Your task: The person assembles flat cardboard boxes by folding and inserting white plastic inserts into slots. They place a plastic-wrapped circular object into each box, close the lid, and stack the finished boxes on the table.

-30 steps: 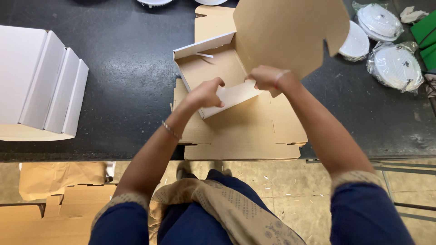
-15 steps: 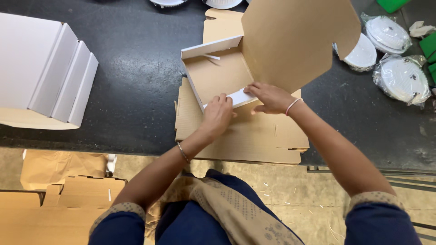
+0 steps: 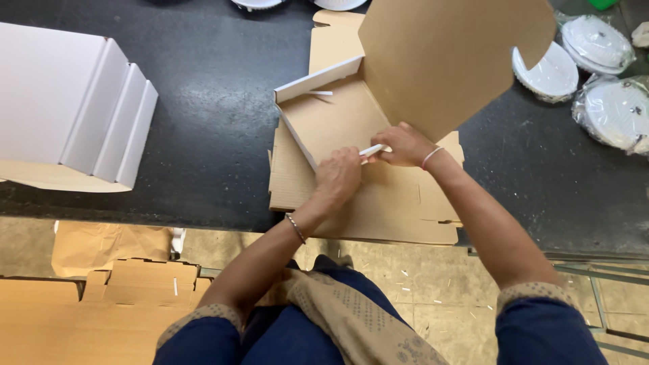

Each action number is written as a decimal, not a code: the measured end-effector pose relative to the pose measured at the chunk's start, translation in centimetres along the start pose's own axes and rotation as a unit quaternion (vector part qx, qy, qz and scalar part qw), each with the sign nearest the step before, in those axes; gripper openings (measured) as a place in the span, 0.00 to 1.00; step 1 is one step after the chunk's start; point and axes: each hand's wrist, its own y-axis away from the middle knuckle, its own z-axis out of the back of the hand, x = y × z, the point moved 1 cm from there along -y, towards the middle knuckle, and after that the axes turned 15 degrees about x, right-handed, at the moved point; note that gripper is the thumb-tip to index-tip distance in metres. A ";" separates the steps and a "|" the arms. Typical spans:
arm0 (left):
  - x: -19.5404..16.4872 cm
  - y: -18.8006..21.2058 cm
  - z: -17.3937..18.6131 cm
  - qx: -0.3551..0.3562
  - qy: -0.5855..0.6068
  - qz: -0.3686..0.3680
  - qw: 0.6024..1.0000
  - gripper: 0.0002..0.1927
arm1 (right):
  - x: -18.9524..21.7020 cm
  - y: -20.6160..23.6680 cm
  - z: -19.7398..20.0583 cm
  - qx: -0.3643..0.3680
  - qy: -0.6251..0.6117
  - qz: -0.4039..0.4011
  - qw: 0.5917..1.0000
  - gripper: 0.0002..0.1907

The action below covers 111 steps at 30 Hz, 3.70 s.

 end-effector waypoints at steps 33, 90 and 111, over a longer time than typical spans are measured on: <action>-2.1 4.6 0.3 0.102 -0.090 -0.358 0.924 0.11 | 5.8 -2.1 -2.1 -0.212 -0.160 -0.036 0.963 0.04; -12.5 7.1 -4.1 -0.052 -0.085 -0.071 0.993 0.28 | -19.0 26.0 -3.0 0.212 -0.291 0.111 0.926 0.12; -11.5 5.8 -5.2 -0.042 -0.076 -0.066 0.994 0.18 | -46.9 13.9 -0.7 -0.397 0.162 -0.294 0.854 0.08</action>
